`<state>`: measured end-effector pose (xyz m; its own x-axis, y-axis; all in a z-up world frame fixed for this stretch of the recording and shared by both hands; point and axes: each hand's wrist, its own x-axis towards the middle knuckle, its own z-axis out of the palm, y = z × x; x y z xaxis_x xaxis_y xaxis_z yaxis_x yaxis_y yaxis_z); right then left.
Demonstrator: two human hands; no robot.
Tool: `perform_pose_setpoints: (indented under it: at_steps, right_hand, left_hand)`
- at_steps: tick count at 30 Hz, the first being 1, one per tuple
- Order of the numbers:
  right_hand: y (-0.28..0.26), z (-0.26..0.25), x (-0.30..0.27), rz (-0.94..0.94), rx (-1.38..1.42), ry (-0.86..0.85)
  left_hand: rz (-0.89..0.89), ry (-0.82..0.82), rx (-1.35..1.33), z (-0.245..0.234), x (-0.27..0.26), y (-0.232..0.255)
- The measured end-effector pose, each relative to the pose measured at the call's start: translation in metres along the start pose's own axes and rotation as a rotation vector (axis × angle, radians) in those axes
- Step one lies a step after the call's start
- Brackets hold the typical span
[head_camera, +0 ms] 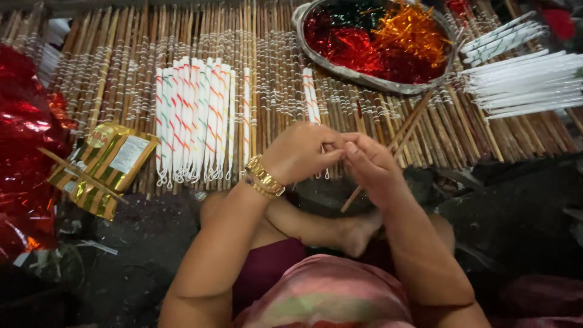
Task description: Decorating white candles by wrapping them with thin strips of colored wax using a small stick.
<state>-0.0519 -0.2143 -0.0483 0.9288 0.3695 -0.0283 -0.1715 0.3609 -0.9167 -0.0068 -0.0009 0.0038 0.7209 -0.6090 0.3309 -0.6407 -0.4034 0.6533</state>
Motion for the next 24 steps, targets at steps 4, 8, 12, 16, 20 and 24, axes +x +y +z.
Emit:
perform_pose_setpoints:
  at_steps: [4,8,12,16,20,24]
  right_hand:
    - [-0.002,-0.004,-0.008,-0.044,-0.178,0.096]
    - [-0.011,0.000,-0.013,-0.169,-0.521,0.221]
    - [-0.024,-0.003,-0.019,-0.239,-0.781,0.366]
    - [-0.041,-0.073,-0.016,-0.270,-0.761,0.535]
    - [-0.051,-0.272,-0.024,-0.495,-1.222,0.852]
    - [-0.084,-0.372,-0.029,-0.460,-1.462,1.082]
  left_hand:
    - [-0.002,0.037,-0.090,-0.003,-0.002,-0.002]
    - [-0.136,-0.011,-0.216,-0.007,-0.004,0.000]
    - [-0.200,0.015,-0.354,-0.005,-0.008,-0.005]
    - [-0.217,0.049,-0.343,-0.013,-0.018,-0.009]
    - [-0.256,0.102,-0.194,-0.021,-0.040,-0.012]
    - [-0.382,0.065,-0.259,-0.022,-0.054,-0.009]
